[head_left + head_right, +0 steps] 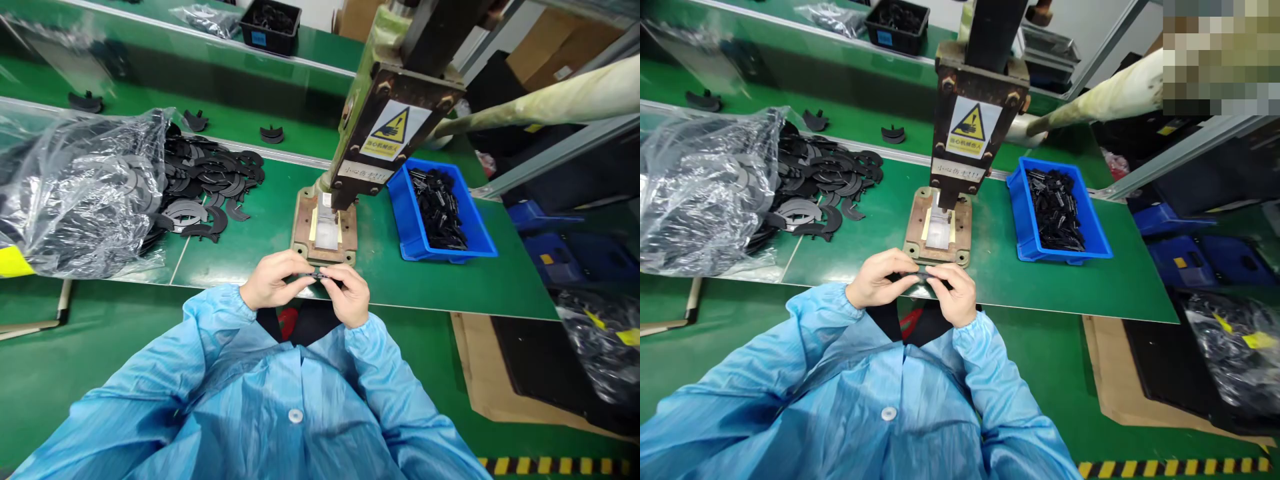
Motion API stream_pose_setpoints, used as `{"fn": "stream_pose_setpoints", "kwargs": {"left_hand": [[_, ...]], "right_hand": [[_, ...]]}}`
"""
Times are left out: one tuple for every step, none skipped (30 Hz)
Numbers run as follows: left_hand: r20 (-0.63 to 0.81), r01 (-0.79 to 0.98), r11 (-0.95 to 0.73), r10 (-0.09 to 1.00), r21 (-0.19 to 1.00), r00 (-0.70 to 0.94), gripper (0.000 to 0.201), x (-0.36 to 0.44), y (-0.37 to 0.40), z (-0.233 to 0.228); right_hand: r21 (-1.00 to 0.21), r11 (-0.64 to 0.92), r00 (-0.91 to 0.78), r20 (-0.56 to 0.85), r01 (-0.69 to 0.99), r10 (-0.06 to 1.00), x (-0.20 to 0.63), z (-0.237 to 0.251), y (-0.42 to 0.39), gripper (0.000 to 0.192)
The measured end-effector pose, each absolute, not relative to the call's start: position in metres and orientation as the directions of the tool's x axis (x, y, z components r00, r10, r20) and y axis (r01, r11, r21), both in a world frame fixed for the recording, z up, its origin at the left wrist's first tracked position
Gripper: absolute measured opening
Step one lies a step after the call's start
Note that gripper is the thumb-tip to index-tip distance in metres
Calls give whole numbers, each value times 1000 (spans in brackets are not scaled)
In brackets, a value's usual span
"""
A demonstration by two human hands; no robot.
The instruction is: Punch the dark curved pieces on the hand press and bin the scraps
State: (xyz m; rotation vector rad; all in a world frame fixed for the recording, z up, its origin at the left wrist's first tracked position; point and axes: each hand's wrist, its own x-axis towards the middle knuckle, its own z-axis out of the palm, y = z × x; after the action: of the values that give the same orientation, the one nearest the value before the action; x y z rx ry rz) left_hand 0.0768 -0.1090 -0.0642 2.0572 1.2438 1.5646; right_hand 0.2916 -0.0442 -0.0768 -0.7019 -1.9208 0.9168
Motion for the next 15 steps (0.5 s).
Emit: {"fn": "stream_pose_setpoints", "kwargs": {"left_hand": [[631, 465, -573, 775, 675, 39, 11, 76, -110, -63], [608, 471, -546, 794, 692, 28, 9, 74, -109, -62], [586, 486, -515, 810, 706, 7, 11, 70, -106, -60], [569, 510, -480, 822, 714, -21, 13, 65, -102, -58], [557, 541, -444, 829, 714, -55, 16, 60, -95, -55], [552, 575, -409, 829, 708, -91, 18, 53, -86, -52], [553, 608, -380, 825, 697, -119, 20, 47, -75, -49], [560, 635, -361, 817, 683, -137, 21, 41, -64, -46], [567, 655, -355, 812, 667, -137, 22, 36, -52, -43], [572, 673, -359, 812, 647, -117, 23, 33, -40, -41], [573, 689, -368, 815, 625, -85, 23, 31, -29, -40], [569, 707, -377, 821, 599, -44, 23, 30, -20, -39], [559, 727, -383, 829, 570, -2, 24, 30, -13, -39], [547, 749, -384, 836, 541, 34, 24, 31, -8, -40], [532, 771, -381, 844, 511, 65, 25, 32, -4, -41]], "right_hand": [[-812, 572, -462, 466, 115, 754, 292, -74, -45, 24], [-809, 576, -455, 472, 116, 755, 293, -70, -44, 25], [-806, 581, -438, 484, 115, 758, 295, -65, -43, 24], [-800, 589, -408, 503, 113, 762, 297, -59, -40, 20], [-794, 598, -365, 528, 108, 767, 300, -50, -35, 13], [-786, 610, -311, 558, 99, 769, 304, -38, -27, 6], [-771, 632, -244, 599, 80, 762, 307, -24, -17, 8], [-754, 654, -177, 637, 59, 750, 311, -7, -5, 15], [-726, 687, -98, 682, 32, 725, 314, 12, 9, 23], [-676, 737, -11, 737, -7, 676, 317, 34, 24, 30], [-649, 760, 37, 760, -13, 649, 319, 57, 40, 32], [-623, 782, 83, 778, -13, 622, 322, 80, 55, 31], [-612, 791, 118, 786, 7, 607, 324, 102, 68, 30], [-620, 784, 84, 783, 27, 616, 326, 123, 80, 32], [-628, 777, 49, 778, 40, 626, 329, 140, 89, 35]]}}
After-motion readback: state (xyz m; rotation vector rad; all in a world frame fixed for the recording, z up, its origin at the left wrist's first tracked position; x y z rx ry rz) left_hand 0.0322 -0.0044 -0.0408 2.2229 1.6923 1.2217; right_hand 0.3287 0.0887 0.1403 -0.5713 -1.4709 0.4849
